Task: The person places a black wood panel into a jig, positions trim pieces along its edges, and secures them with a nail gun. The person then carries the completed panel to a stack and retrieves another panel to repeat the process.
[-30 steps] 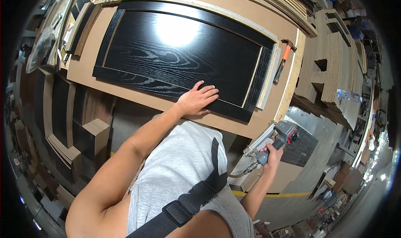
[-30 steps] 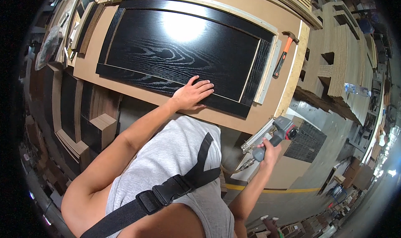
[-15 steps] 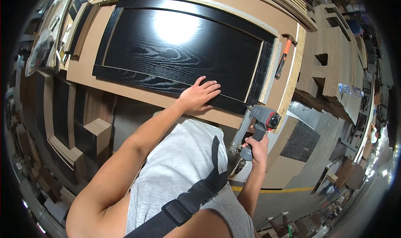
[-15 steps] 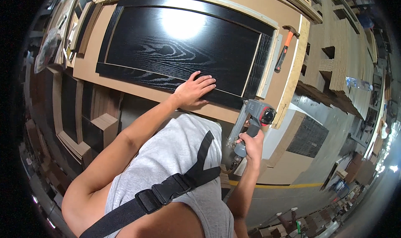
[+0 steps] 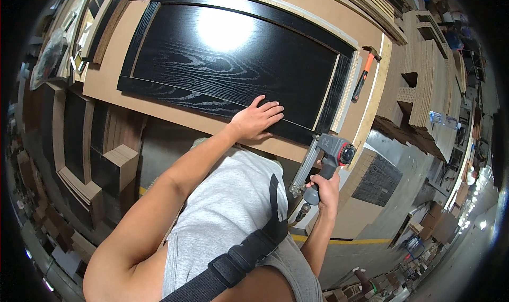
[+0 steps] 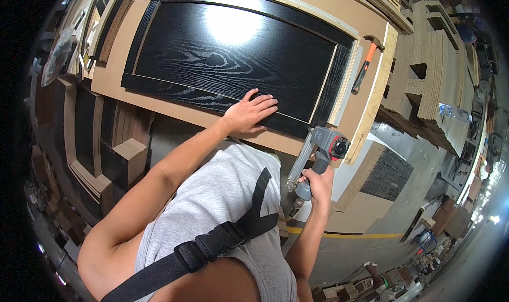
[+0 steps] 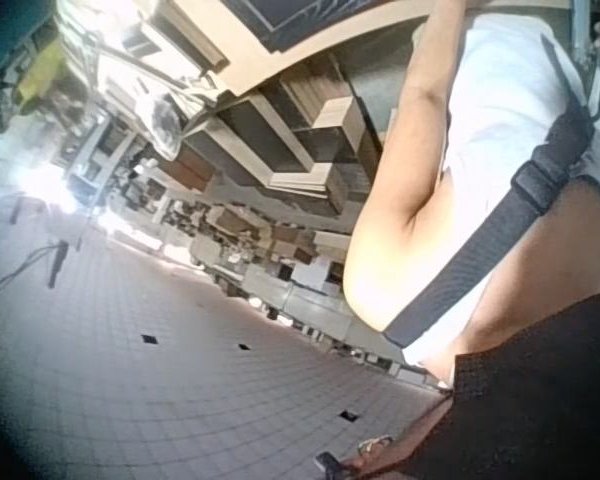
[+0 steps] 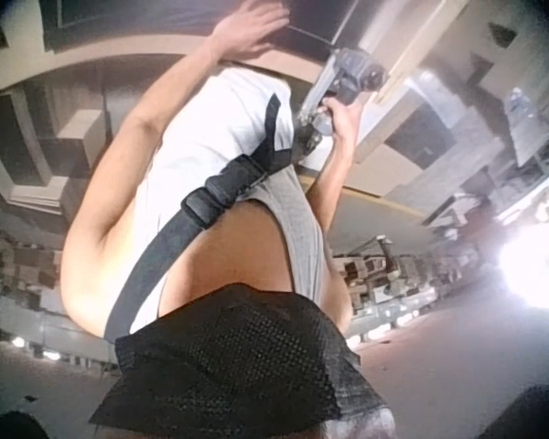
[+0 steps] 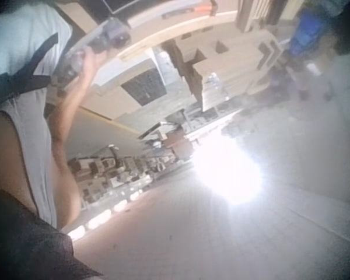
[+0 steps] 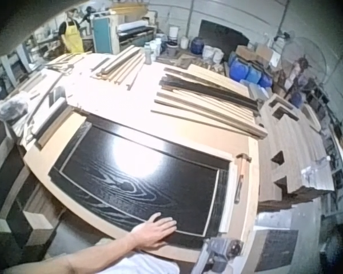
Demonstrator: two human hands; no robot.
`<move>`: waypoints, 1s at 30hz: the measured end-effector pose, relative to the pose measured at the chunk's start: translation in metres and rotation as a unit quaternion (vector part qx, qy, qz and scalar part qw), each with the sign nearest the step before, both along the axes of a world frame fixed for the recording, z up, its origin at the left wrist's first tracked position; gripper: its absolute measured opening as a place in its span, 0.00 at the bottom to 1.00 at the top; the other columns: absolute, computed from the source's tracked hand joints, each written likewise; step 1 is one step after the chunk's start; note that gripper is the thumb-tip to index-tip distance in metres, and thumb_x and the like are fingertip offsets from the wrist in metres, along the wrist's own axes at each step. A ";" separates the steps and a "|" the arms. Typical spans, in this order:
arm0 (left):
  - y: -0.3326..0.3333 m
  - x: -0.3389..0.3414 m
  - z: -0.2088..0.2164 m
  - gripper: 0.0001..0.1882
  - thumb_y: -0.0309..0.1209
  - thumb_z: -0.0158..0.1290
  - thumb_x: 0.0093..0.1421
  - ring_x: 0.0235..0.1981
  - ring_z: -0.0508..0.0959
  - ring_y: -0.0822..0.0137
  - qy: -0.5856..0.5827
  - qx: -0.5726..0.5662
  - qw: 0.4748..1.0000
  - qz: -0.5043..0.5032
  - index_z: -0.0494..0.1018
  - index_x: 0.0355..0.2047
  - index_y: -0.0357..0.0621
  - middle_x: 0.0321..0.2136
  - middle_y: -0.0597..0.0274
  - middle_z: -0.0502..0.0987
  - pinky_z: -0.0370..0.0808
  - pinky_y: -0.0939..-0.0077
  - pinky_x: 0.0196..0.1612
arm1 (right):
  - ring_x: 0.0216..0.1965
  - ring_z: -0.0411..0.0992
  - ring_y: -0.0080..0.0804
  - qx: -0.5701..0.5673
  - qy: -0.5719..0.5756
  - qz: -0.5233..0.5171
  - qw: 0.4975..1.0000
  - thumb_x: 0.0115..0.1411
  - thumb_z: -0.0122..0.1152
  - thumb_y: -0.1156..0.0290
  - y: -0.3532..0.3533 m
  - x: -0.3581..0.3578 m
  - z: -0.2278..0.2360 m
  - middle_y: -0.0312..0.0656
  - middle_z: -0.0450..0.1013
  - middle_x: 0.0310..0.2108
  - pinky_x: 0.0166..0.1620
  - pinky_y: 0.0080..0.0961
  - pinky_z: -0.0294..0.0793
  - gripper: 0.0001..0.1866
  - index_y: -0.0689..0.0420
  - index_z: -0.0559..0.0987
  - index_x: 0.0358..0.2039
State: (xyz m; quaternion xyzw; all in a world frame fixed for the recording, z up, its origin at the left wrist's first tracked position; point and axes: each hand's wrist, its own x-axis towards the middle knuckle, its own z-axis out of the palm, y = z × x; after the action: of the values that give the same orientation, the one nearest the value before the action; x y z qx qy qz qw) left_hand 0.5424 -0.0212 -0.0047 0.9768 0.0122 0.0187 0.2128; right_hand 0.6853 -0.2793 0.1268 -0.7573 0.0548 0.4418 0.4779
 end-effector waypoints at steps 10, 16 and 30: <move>0.002 -0.004 -0.001 0.36 0.48 0.62 0.57 0.68 0.61 0.57 -0.001 -0.002 1.000 0.004 0.67 0.61 0.44 0.63 0.56 0.66 0.52 0.45 0.70 | 0.19 0.72 0.30 -0.047 0.002 0.017 0.999 0.47 0.57 0.85 0.013 -0.004 0.008 0.40 0.70 0.21 0.25 0.26 0.76 0.25 0.66 0.73 0.49; 0.007 -0.008 -0.003 0.38 0.48 0.63 0.55 0.69 0.60 0.57 -0.007 -0.037 0.999 0.002 0.67 0.62 0.43 0.64 0.55 0.65 0.50 0.44 0.71 | 0.19 0.72 0.29 -0.017 -0.007 0.019 1.000 0.47 0.57 0.86 0.018 -0.024 0.004 0.41 0.72 0.22 0.25 0.26 0.76 0.23 0.67 0.74 0.47; 0.100 -0.122 0.002 0.37 0.54 0.60 0.58 0.71 0.57 0.59 0.051 0.014 0.995 0.082 0.66 0.64 0.54 0.68 0.59 0.61 0.48 0.39 0.71 | 0.18 0.73 0.28 -0.008 0.005 0.150 0.989 0.47 0.59 0.84 0.102 -0.090 -0.010 0.41 0.73 0.22 0.24 0.25 0.75 0.16 0.68 0.75 0.39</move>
State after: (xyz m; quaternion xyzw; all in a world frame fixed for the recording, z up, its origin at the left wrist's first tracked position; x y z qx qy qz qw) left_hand 0.4202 0.0791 -0.0032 0.9750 0.1029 -0.0135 0.1963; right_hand 0.5958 -0.1774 0.1167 -0.7581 -0.0536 0.5121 0.4001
